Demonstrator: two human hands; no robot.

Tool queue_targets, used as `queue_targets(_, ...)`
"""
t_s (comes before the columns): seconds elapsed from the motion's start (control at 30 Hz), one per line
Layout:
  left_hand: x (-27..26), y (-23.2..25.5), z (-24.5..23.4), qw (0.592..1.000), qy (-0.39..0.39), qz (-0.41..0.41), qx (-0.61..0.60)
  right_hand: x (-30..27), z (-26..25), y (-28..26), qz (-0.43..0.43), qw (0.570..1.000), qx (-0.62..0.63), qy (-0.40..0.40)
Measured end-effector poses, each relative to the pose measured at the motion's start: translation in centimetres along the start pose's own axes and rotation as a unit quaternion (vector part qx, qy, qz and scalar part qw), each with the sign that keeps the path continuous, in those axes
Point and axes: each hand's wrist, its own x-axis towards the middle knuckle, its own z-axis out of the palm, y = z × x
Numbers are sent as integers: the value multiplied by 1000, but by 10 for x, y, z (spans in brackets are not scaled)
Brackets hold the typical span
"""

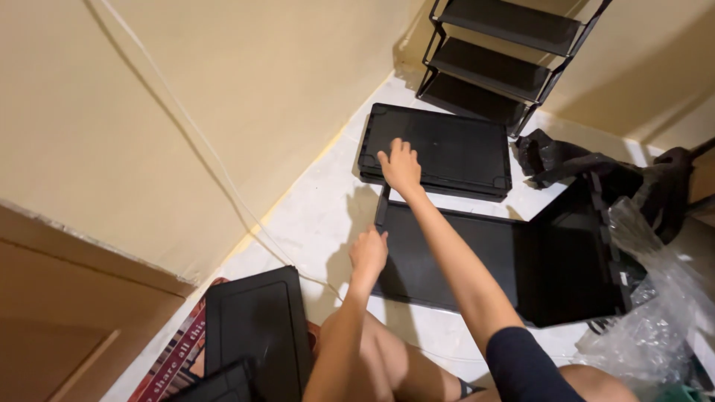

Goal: Assembling a black plastic storage rack or organizer on the floor.

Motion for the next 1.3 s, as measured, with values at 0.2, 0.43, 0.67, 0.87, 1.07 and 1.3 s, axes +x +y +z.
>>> queue_targets(0.2, -5, -6, -9, 1000, -13, 0, -9, 49, 57, 24, 8, 994, -35, -99)
queue_targets(0.43, -7, -39, 13, 999, -36, -33, 12, 80, 70, 15, -21, 986, -80, -146)
queue_targets(0.67, -8, -34, 18, 998, 54, 29, 28, 85, 84, 27, -14, 984, -89, -156)
queue_targets(0.87, -7, -14, -4, 1000, 0, 16, -6, 86, 79, 25, 24, 982, -88, -168)
queue_targets(1.07, -4, -14, -9, 999, 14, 24, 25, 88, 89, 10, 24, 982, -83, -166)
queue_targets(1.3, 0, 9, -24, 1000, 11, 8, 17, 85, 76, 9, 43, 984, -57, -161)
